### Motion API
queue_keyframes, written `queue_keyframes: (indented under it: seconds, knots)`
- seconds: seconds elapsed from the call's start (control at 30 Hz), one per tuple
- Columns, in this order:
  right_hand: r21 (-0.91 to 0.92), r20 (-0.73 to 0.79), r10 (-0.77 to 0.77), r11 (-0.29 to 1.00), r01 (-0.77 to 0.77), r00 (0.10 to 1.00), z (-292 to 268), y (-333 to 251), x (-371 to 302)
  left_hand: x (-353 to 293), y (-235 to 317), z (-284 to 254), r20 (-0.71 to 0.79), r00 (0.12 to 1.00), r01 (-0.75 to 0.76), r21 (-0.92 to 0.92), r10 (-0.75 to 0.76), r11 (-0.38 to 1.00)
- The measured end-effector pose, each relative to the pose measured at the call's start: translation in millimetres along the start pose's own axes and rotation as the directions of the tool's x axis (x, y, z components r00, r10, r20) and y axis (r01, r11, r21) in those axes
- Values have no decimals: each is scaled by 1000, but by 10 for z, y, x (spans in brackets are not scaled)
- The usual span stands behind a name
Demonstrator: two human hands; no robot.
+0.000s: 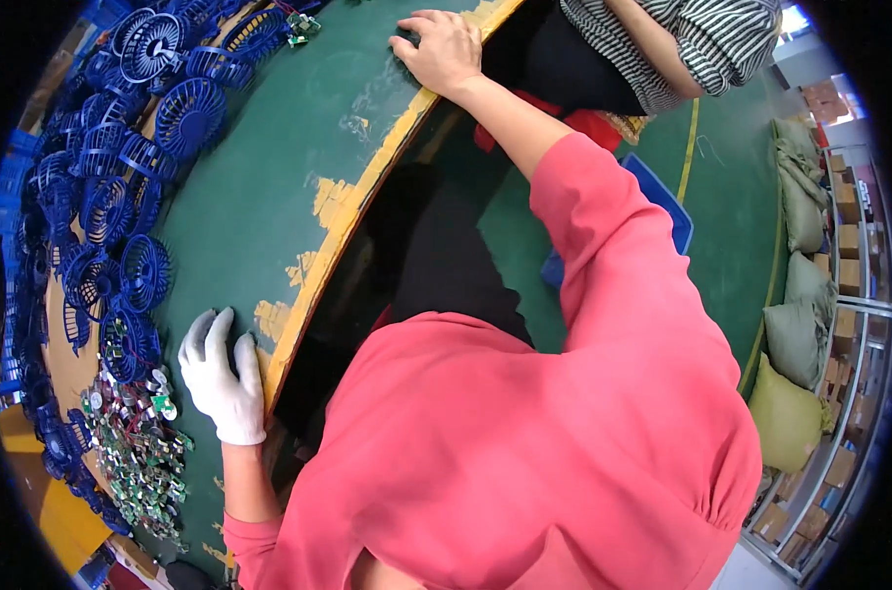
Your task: The person assembles portable fans by picking up motor and circuit board units and fitting them into plastic fan housings by hand.
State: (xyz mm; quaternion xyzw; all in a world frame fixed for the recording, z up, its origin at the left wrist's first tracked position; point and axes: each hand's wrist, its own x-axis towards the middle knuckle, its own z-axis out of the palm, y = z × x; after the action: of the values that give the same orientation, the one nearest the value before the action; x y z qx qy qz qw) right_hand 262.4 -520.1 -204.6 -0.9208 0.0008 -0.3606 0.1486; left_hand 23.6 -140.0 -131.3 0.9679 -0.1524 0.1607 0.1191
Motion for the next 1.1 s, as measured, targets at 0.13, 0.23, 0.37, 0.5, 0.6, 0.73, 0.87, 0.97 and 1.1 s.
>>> queue_keyframes:
  seconds: [0.13, 0.23, 0.37, 0.5, 0.6, 0.73, 0.87, 0.97, 1.1]
  knots:
    - [11, -11, 11, 1000, -11, 1000, -32, 0, 16, 74, 86, 3, -4, 1000, -18, -16, 18, 1000]
    - [5, -24, -39, 999, 39, 999, -145, -86, 1, 122, 251, 24, 4, 1000, -16, -101, 17, 995]
    - [48, -23, 25, 999, -24, 999, -157, -128, -39, 271, 510, 132, -5, 998, -69, -163, 69, 984]
    - [98, 0, 72, 993, -71, 997, -158, -216, -69, 352, 607, 220, 39, 994, -99, -126, 104, 987]
    - [92, -34, 43, 995, -40, 999, -133, -176, -38, 384, 639, 256, 63, 989, -129, -112, 137, 985]
    - [56, -11, 41, 998, -40, 999, -153, -128, -12, 421, 672, 260, 56, 989, -132, -114, 139, 985]
    - [59, 13, 37, 998, -37, 999, -115, -107, -7, 414, 669, 271, 47, 990, -125, -117, 131, 985]
    - [86, -9, 48, 995, -47, 999, -29, -76, -26, 409, 673, 262, 51, 990, -125, -123, 132, 984]
    - [42, 29, 65, 997, -66, 997, -64, -115, 25, 395, 668, 268, 37, 990, -129, -117, 134, 985]
